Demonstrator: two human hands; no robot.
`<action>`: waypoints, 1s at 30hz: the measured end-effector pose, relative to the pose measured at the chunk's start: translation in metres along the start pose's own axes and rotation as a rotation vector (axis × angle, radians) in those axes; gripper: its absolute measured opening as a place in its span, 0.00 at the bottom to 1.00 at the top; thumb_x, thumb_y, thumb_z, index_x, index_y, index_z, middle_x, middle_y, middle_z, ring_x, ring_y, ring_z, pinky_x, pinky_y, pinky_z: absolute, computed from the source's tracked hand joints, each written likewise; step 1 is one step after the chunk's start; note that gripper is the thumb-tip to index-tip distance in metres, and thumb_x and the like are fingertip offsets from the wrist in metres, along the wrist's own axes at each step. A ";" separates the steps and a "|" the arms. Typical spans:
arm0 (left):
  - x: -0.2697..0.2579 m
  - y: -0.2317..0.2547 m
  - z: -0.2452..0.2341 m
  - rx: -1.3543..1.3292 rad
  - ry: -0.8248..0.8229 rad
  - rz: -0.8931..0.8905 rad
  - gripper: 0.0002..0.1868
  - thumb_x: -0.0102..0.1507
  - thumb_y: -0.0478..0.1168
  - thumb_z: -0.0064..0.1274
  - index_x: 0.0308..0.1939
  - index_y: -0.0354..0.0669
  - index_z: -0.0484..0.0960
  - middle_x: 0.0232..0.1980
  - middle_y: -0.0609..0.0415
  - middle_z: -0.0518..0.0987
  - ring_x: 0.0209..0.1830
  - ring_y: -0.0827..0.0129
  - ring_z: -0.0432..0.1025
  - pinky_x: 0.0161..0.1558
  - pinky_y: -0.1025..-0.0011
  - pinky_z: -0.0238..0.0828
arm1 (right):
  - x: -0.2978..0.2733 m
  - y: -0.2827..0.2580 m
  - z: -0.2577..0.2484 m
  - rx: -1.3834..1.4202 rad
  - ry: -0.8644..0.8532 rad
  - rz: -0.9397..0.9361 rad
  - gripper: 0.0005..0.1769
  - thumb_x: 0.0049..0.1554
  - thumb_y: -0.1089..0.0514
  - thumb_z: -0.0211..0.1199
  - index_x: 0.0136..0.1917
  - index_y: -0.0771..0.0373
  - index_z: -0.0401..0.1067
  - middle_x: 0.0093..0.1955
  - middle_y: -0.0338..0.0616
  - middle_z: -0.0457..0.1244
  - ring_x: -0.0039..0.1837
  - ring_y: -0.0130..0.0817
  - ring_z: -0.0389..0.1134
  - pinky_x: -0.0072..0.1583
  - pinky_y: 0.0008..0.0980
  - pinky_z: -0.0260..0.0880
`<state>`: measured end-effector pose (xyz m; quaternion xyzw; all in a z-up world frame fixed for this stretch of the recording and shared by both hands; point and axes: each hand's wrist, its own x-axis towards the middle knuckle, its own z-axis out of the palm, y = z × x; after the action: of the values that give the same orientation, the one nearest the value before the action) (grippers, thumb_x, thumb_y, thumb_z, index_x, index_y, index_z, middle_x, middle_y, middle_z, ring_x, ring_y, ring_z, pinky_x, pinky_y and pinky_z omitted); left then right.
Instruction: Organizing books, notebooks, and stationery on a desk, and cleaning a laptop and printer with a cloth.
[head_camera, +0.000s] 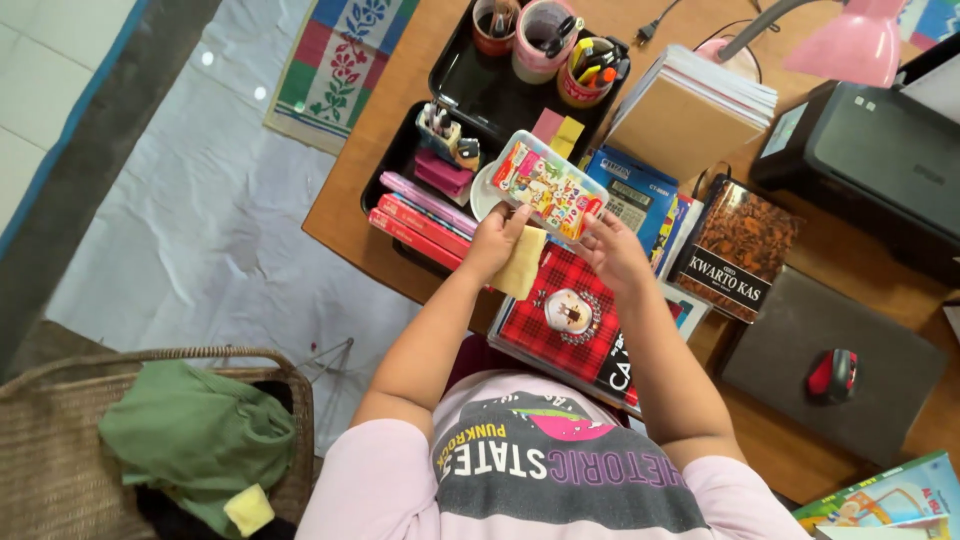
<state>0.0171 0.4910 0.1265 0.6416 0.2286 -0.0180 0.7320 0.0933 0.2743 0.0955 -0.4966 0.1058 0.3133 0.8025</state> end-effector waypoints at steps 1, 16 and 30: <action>0.015 -0.009 -0.004 0.001 -0.007 0.002 0.15 0.68 0.54 0.55 0.44 0.48 0.79 0.28 0.59 0.79 0.25 0.77 0.74 0.27 0.78 0.73 | 0.010 -0.002 0.009 0.002 0.004 -0.006 0.16 0.61 0.57 0.66 0.62 0.56 0.70 0.53 0.46 0.70 0.51 0.39 0.77 0.55 0.44 0.80; -0.033 -0.025 -0.042 0.022 -0.057 0.026 0.20 0.71 0.50 0.49 0.64 0.47 0.76 0.42 0.52 0.85 0.41 0.76 0.74 0.46 0.77 0.71 | 0.262 0.021 0.075 -0.172 0.217 -0.047 0.32 0.60 0.53 0.70 0.72 0.68 0.64 0.62 0.58 0.66 0.60 0.56 0.73 0.58 0.51 0.79; -0.036 -0.042 -0.045 -0.017 -0.117 -0.055 0.18 0.73 0.47 0.46 0.65 0.47 0.76 0.43 0.52 0.84 0.40 0.78 0.73 0.46 0.78 0.70 | 0.282 0.016 0.087 -1.317 0.421 -0.200 0.24 0.52 0.42 0.66 0.58 0.53 0.78 0.47 0.41 0.72 0.56 0.42 0.74 0.55 0.42 0.78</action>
<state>-0.0426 0.5166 0.0974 0.6267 0.2032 -0.0734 0.7487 0.2922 0.4662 -0.0096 -0.9373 0.0009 0.1338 0.3217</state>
